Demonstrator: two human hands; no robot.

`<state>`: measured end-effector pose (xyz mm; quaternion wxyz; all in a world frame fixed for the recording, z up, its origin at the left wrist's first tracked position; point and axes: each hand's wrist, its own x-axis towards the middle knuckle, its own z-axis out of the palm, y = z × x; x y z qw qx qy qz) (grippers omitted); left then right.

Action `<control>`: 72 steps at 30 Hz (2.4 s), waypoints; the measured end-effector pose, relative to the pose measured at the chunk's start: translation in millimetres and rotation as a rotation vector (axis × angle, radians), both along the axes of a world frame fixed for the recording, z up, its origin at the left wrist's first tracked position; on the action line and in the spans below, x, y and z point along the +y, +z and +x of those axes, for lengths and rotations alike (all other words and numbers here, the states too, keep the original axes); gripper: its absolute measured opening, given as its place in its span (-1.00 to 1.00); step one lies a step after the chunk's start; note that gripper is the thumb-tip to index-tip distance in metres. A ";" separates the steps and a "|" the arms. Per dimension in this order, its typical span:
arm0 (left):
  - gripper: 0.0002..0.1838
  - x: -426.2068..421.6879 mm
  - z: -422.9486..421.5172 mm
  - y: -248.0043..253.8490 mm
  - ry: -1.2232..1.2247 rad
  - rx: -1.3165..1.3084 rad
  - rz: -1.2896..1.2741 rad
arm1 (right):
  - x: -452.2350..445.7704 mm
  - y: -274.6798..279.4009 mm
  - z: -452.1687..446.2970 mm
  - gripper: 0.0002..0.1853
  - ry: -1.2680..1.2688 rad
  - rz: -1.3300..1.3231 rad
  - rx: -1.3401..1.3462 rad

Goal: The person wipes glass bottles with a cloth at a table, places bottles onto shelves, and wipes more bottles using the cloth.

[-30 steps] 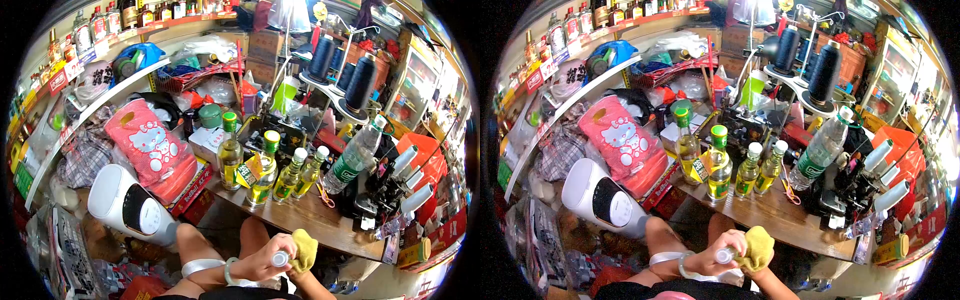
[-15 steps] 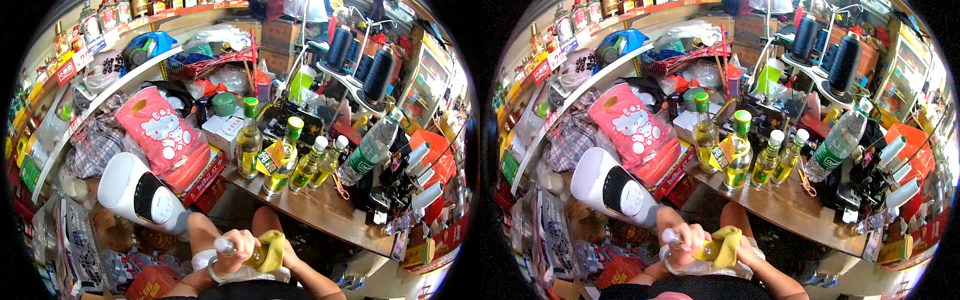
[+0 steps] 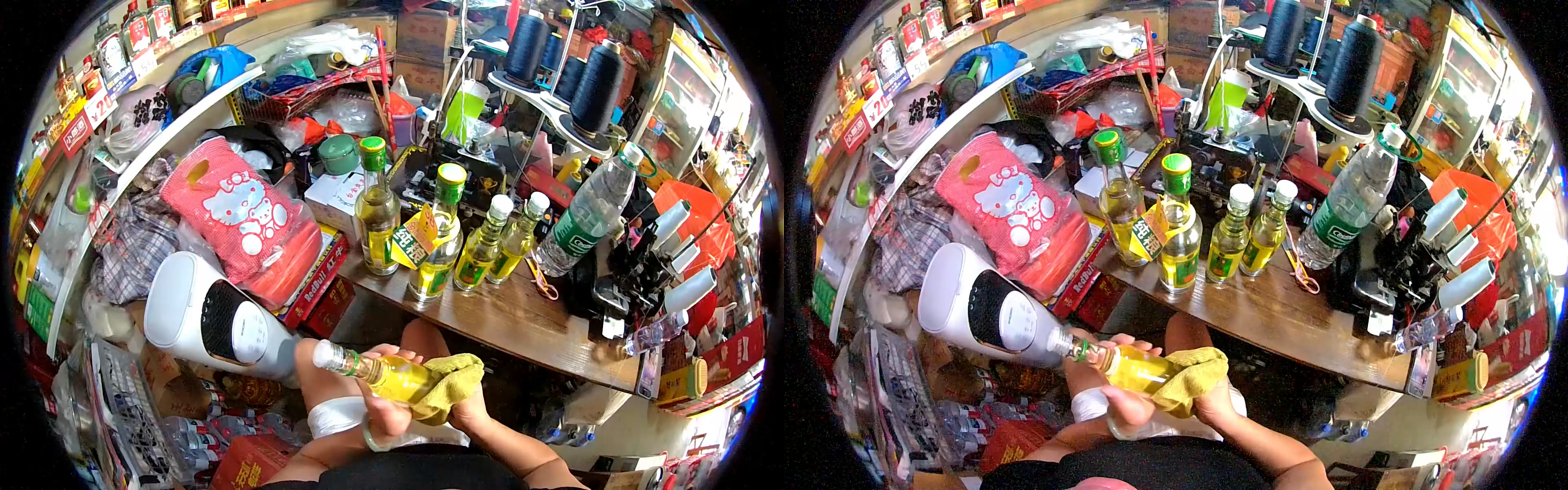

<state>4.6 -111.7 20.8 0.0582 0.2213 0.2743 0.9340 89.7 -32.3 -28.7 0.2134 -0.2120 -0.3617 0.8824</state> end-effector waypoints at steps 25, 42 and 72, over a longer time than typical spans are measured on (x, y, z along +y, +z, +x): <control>-0.21 -21.0 -1.8 -13.4 -0.104 0.401 -0.376 | 4.6 48.8 -12.0 -0.47 0.176 0.863 0.067; -0.01 -16.5 -7.2 11.9 -0.063 0.085 -0.307 | 8.5 19.3 5.7 -0.20 -0.010 0.814 0.133; -0.34 -6.4 -27.0 -0.6 0.241 0.760 -0.407 | 35.9 26.9 -3.9 -0.77 0.296 0.731 -0.062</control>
